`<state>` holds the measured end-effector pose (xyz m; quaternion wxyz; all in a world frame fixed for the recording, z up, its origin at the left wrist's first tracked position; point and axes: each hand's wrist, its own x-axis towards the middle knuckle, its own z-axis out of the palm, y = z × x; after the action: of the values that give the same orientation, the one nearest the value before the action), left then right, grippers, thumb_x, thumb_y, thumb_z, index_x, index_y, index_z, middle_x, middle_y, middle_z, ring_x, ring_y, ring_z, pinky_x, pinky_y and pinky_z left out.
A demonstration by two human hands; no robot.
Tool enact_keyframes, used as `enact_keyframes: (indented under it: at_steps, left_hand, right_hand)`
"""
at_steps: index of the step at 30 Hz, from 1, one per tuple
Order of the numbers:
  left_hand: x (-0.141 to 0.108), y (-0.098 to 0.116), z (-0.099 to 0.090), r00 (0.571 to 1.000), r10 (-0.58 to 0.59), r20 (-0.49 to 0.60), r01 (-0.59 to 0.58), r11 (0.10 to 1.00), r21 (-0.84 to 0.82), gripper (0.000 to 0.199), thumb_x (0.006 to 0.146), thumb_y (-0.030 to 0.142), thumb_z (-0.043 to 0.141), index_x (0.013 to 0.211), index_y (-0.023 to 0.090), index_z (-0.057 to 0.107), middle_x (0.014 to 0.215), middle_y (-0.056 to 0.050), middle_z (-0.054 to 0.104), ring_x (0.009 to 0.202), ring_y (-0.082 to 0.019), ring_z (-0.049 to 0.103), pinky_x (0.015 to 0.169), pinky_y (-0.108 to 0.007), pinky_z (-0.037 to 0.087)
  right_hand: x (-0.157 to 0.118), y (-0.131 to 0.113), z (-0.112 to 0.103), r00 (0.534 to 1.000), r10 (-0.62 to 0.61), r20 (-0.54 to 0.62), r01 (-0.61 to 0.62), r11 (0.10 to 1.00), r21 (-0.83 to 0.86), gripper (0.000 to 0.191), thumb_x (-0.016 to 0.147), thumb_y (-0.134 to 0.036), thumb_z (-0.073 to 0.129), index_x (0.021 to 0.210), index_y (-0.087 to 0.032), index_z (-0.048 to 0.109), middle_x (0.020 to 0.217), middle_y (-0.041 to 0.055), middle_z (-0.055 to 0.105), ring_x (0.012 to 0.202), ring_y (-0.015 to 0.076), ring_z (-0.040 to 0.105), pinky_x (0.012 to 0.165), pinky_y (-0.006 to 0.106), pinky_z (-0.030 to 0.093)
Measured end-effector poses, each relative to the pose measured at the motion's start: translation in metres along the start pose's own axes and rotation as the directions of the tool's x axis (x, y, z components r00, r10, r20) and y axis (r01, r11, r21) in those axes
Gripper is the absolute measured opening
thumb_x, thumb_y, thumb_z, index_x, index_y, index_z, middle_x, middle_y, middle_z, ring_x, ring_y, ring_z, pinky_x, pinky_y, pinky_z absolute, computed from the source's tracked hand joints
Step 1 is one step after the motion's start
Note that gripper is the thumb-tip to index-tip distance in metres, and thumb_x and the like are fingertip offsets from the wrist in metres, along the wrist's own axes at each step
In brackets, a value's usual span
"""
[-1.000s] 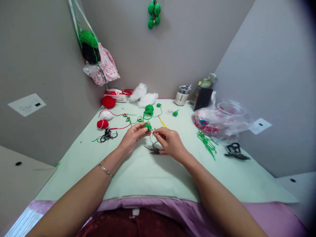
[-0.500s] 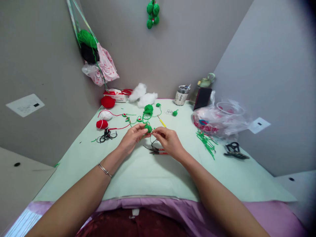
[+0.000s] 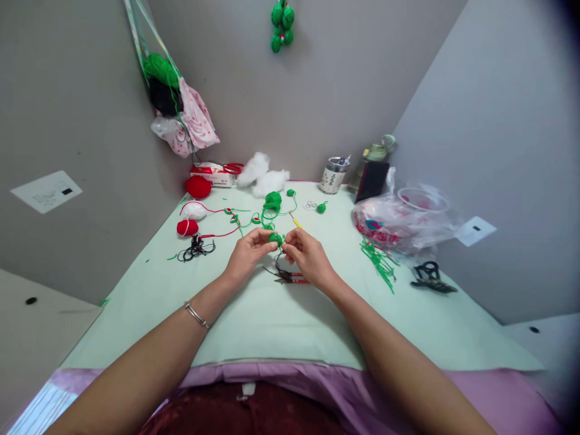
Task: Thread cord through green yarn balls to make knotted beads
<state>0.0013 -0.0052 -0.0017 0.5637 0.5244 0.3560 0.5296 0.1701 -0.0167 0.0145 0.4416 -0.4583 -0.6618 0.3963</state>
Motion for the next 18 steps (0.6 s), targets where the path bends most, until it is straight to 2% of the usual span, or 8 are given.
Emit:
enact_keyframes:
  at_steps: [2,4,8,11,13,14,16,18]
  left_hand:
    - [0.000,-0.002,0.000,0.999,0.038,-0.003,-0.038,0.998,0.053,0.028,0.073,0.030,0.079,0.095,0.018,0.067,0.093,-0.003,0.069,0.087,-0.018,0.064,0.087,-0.034,0.049]
    - [-0.002,-0.002,0.001,0.997,0.071,0.001,-0.071,0.994,0.083,0.027,0.074,0.029,0.078,0.095,0.018,0.067,0.092,-0.003,0.069,0.087,-0.018,0.064,0.086,-0.033,0.049]
    - [-0.005,-0.001,0.005,0.996,0.086,0.005,-0.086,0.985,0.149,0.024,0.074,0.028,0.076,0.092,0.017,0.066,0.094,-0.004,0.068,0.088,-0.018,0.064,0.085,-0.032,0.050]
    - [-0.005,-0.002,0.005,0.997,0.075,0.022,-0.077,0.980,0.183,0.023,0.074,0.028,0.075,0.092,0.017,0.067,0.093,-0.004,0.067,0.088,-0.019,0.064,0.084,-0.032,0.049]
    - [-0.003,-0.002,0.003,0.995,0.088,0.038,-0.094,0.975,0.199,0.023,0.075,0.028,0.075,0.093,0.018,0.067,0.093,-0.004,0.067,0.088,-0.019,0.063,0.084,-0.032,0.049]
    - [-0.002,-0.002,0.002,0.994,0.098,0.038,-0.104,0.972,0.211,0.023,0.075,0.028,0.075,0.093,0.018,0.068,0.093,-0.004,0.067,0.088,-0.019,0.063,0.084,-0.032,0.049]
    - [0.000,-0.003,0.000,0.995,0.100,0.024,-0.103,0.967,0.231,0.023,0.074,0.029,0.075,0.093,0.018,0.068,0.092,-0.004,0.067,0.087,-0.019,0.063,0.083,-0.032,0.049]
    - [0.002,-0.004,-0.002,0.996,0.085,0.013,-0.085,0.963,0.254,0.024,0.073,0.029,0.076,0.093,0.018,0.068,0.091,-0.004,0.067,0.085,-0.019,0.063,0.081,-0.032,0.049]
  right_hand:
    - [-0.002,-0.002,0.001,1.000,-0.029,0.010,0.029,0.999,-0.035,0.008,0.087,-0.027,0.053,0.087,-0.023,0.046,0.070,-0.0019,0.060,0.061,0.0151,0.060,0.061,0.027,0.046]
    - [-0.005,-0.003,0.002,0.995,-0.090,0.031,0.094,0.980,-0.176,0.004,0.092,-0.026,0.048,0.092,-0.024,0.046,0.075,0.0000,0.063,0.067,0.0166,0.061,0.064,0.028,0.045]
    - [-0.006,-0.001,0.002,0.978,-0.194,0.079,0.207,0.842,-0.497,0.008,0.096,-0.024,0.043,0.092,-0.024,0.050,0.082,0.0030,0.065,0.068,0.0175,0.057,0.061,0.027,0.037]
    - [-0.006,-0.003,0.001,0.960,-0.272,0.065,0.262,0.797,-0.543,0.014,0.095,-0.023,0.046,0.085,-0.023,0.056,0.087,0.0049,0.065,0.070,0.0165,0.057,0.061,0.027,0.036]
    - [-0.005,-0.009,-0.003,0.952,-0.307,0.016,0.283,0.855,-0.433,0.013,0.093,-0.025,0.051,0.084,-0.022,0.059,0.094,0.0064,0.065,0.072,0.0158,0.058,0.062,0.027,0.040]
    - [-0.004,-0.013,-0.006,0.957,-0.290,-0.019,0.270,0.910,-0.314,0.013,0.093,-0.029,0.053,0.084,-0.021,0.059,0.096,0.0067,0.065,0.071,0.0152,0.059,0.061,0.027,0.041]
    - [-0.002,-0.023,-0.015,0.982,-0.177,-0.065,0.178,0.984,0.017,0.016,0.092,-0.038,0.056,0.089,-0.022,0.056,0.094,0.0056,0.066,0.065,0.0143,0.061,0.055,0.027,0.044]
    - [-0.001,-0.033,-0.031,0.998,-0.050,-0.043,0.060,0.950,0.306,0.024,0.091,-0.046,0.057,0.092,-0.024,0.049,0.085,0.0021,0.067,0.058,0.0142,0.062,0.051,0.026,0.046]
